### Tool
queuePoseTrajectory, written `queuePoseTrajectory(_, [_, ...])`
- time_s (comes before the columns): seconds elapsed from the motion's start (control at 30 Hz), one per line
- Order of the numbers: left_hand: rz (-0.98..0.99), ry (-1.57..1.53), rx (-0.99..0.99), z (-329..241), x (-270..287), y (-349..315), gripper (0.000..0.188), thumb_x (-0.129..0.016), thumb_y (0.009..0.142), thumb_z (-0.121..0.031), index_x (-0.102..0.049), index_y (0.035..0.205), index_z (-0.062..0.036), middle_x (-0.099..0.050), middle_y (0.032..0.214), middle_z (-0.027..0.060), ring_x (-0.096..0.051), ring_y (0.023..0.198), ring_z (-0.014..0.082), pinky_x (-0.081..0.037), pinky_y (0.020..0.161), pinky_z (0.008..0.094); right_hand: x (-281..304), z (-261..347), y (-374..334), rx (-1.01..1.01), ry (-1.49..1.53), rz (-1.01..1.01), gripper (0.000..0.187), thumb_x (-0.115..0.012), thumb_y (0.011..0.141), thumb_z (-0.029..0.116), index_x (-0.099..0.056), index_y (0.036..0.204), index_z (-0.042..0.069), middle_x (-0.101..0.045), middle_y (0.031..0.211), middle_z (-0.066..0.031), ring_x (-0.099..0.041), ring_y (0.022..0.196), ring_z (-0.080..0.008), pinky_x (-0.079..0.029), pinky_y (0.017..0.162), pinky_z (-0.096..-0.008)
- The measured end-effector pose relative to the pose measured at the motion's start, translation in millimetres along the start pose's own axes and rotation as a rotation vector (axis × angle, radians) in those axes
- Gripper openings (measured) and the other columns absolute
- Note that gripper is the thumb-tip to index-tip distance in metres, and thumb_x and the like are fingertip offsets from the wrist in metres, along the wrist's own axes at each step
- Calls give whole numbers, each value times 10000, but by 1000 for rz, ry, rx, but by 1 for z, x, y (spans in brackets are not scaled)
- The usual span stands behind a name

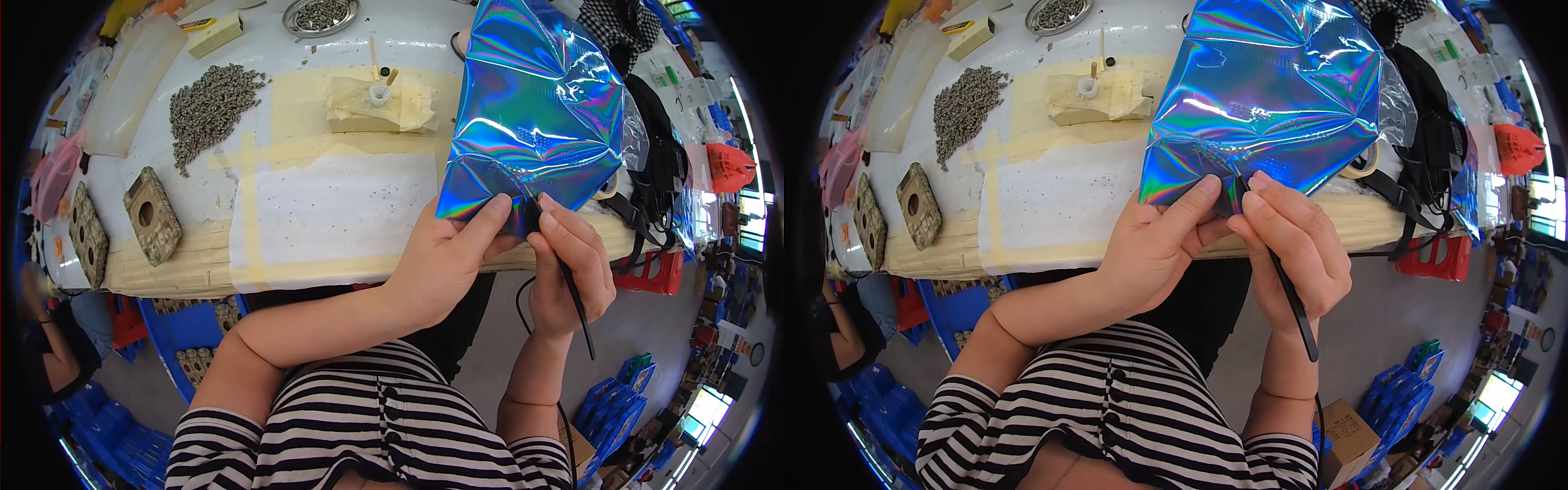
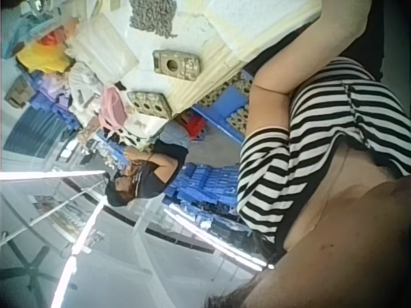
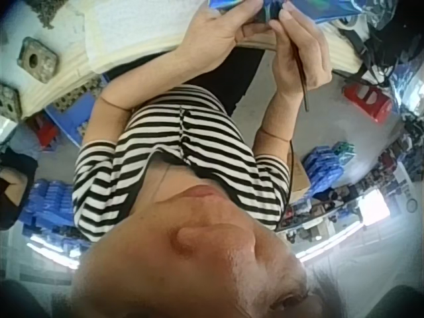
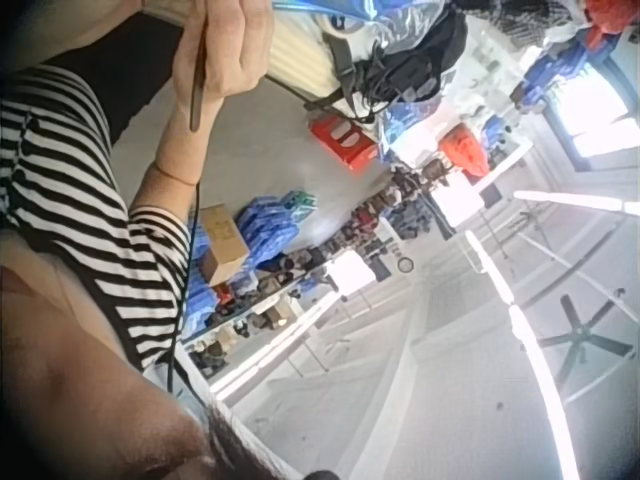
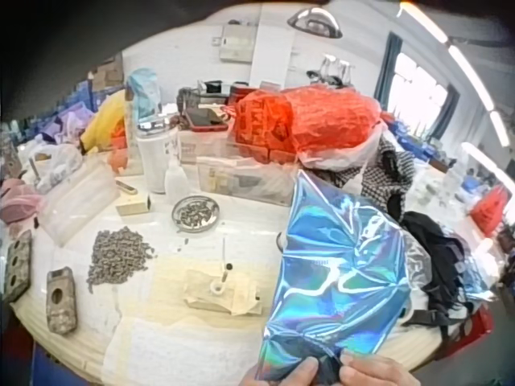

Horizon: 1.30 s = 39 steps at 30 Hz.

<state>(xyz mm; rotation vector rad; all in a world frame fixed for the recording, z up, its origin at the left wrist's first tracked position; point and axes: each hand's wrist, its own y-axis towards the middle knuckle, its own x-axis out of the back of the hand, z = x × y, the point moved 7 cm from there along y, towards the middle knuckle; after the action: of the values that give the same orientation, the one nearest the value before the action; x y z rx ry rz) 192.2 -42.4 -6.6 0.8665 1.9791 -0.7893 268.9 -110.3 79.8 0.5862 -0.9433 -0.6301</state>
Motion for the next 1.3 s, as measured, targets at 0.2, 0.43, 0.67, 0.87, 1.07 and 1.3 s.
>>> queuePoseTrajectory(0.2, [94, -83, -25, 4, 5, -1, 210, -508, 980, -172, -566, 1107, -16, -613, 1053, 51, -582, 973, 108, -497, 842, 254, -17, 26, 12, 53, 56, 134, 233, -774, 676, 49, -684, 889, 25, -691, 898, -115, -657, 891, -285, -531, 789, -349])
queuePoseTrajectory(0.43, [151, 123, -10, 1, -2, 2, 253, -524, 944, -70, -463, 1187, -38, -537, 1135, 58, -546, 1040, 131, -494, 847, 268, -53, 31, 43, -58, -26, 345, 156, -758, 641, 97, -677, 769, 61, -644, 774, -58, -578, 888, -242, -436, 787, -356])
queuePoseTrajectory(0.67, [91, 87, -16, -4, 3, 2, 394, -581, 895, -43, -402, 1244, 3, -502, 1161, 84, -522, 1047, 132, -494, 812, 278, -88, 23, 60, -77, -18, 570, 128, -749, 679, 125, -665, 745, 55, -600, 745, -87, -540, 811, -269, -417, 781, -368])
queuePoseTrajectory(0.87, [64, 84, -21, -5, 5, 1, 428, -575, 876, -18, -388, 1258, 19, -503, 1158, 89, -524, 1038, 134, -495, 801, 282, -93, 24, 61, -79, -48, 585, 133, -745, 692, 132, -653, 743, 51, -596, 732, -86, -534, 810, -270, -414, 796, -377])
queuePoseTrajectory(1.07, [111, 60, -17, -2, 2, 5, 379, -540, 922, -74, -396, 1266, -5, -516, 1166, 74, -531, 1041, 133, -485, 847, 289, -73, 28, 68, -108, 31, 458, 157, -764, 657, 71, -663, 770, 30, -616, 755, -77, -565, 767, -229, -440, 735, -321])
queuePoseTrajectory(1.3, [118, -69, 28, 3, -1, 6, 337, -439, 1002, -133, -415, 1323, -35, -532, 1255, 81, -533, 1151, 168, -470, 991, 339, -3, -2, 34, -197, 226, 25, 222, -737, 733, -31, -642, 932, -51, -675, 900, -140, -633, 849, -204, -474, 806, -288])
